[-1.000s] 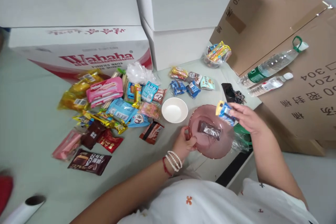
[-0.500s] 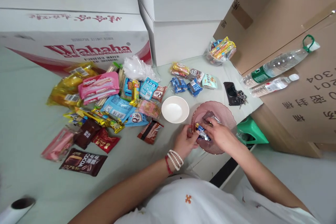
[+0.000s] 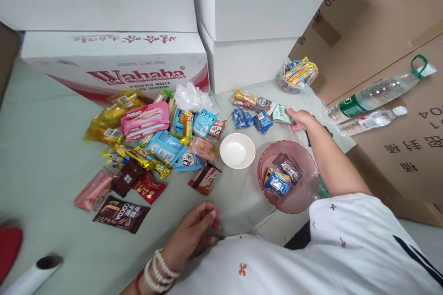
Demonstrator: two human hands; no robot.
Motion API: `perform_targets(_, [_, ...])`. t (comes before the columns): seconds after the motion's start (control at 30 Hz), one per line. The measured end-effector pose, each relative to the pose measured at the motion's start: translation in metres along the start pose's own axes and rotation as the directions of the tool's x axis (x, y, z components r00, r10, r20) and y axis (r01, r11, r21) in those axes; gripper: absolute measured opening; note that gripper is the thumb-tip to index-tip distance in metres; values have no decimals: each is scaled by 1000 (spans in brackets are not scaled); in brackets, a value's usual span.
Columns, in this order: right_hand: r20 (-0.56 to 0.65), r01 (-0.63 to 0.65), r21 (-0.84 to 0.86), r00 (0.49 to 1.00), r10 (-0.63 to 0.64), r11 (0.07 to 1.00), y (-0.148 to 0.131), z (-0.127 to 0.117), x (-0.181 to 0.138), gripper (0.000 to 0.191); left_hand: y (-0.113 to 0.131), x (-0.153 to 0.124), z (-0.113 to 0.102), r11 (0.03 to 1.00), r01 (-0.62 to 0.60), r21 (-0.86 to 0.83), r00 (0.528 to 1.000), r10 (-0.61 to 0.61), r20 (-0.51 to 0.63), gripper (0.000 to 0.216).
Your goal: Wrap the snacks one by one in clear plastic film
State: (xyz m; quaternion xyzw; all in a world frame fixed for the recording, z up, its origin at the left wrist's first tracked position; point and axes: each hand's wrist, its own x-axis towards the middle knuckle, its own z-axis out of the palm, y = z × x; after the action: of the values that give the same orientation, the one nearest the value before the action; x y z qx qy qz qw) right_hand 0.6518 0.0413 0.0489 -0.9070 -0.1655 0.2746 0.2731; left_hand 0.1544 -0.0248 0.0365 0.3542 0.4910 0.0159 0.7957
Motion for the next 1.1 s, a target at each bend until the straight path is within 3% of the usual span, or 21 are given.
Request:
perform_targets(0.13, [22,-19,86,1000,17,996,-4,27,7,46,-10,-23,-26,998,-10,-65,984,-2,-176,52])
perform_targets(0.23, [17,-3,171,1000,1,985,-4,26,0,39,-16,-31,-34,994,-45,-100,962,17,-272,55])
perform_targets(0.37, [-24,115,318,993,-114,941,8,-7,-31,28,-20,-36,-41,991,-59,-118,948,18,-317,61])
perform_targets(0.47, [-50,218,406,975,-217,887,33,-49,-82,23,-23,-38,-49,989,-61,-132,937,12,-349,64])
perform_targets(0.53, [5,214,413,971,-237,885,53,-72,-125,30,-26,-39,-54,986,-54,-158,929,-8,-369,66])
perform_targets(0.57, [103,181,405,965,-242,896,63,-78,-146,38,-27,-38,-55,984,-48,-174,927,-21,-373,68])
perform_targets(0.67, [406,97,285,889,-212,954,83,-68,-192,52,-29,-35,-54,977,-28,-210,937,-47,-346,67])
perform_targets(0.73, [469,135,215,854,-224,967,87,-40,-203,55,-29,-33,-51,978,-24,-209,950,-43,-311,66])
perform_targets(0.83, [365,350,-20,875,-319,937,86,11,-200,53,-31,-32,-50,985,-47,-166,959,-2,-283,66])
perform_targets(0.93, [252,518,-431,855,-453,739,85,41,-198,47,-37,-34,-57,989,-71,-129,950,28,-310,68])
perform_targets(1.03, [288,586,-601,793,-537,544,81,36,-200,45,-48,-38,-67,985,-90,-146,926,29,-376,69])
perform_targets(1.1, [278,603,-561,783,-557,568,71,21,-193,44,-53,-41,-71,982,-99,-161,919,28,-394,68])
